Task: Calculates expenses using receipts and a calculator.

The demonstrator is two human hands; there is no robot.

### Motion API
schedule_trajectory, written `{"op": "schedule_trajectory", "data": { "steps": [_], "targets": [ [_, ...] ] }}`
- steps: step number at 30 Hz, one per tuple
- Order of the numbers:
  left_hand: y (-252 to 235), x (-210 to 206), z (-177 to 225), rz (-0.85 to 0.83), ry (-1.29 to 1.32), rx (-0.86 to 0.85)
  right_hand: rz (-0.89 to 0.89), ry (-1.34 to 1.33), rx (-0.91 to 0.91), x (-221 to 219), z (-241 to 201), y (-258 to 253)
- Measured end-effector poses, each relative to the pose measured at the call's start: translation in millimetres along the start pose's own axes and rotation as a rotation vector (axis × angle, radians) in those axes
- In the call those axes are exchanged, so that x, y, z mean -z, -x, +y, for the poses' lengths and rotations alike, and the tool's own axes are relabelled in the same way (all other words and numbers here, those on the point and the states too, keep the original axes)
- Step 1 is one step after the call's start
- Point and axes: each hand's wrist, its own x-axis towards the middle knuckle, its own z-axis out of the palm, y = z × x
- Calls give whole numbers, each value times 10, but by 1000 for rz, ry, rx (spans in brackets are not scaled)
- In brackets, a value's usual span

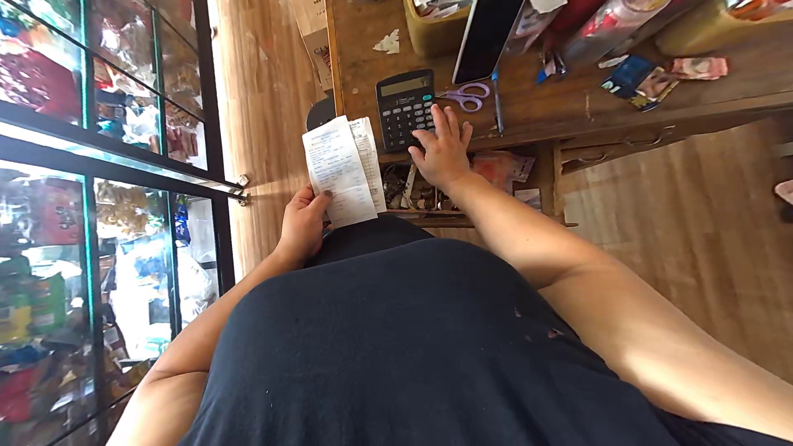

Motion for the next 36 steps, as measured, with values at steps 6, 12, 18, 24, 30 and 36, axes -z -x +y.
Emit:
{"op": "schedule_trajectory", "data": {
  "steps": [6,12,18,24,30,36],
  "targets": [
    [1,11,5,5,-13,4,-56,-14,24,4,-201,-245],
    [-20,77,-29,2,16,-4,-134,53,42,-8,-457,-439],
    [-20,138,-34,16,35,-9,-190,84,-22,-20,-461,-469],
    [-21,175,-46,22,41,1,-151,47,-79,-30,-402,-341],
    [-31,136,-32,7,34,3,-2,-35,-66,2,-248,-213],
    [-39,111,-11,6,6,19,70,-87,-207,37,123,-35]
  ]
}}
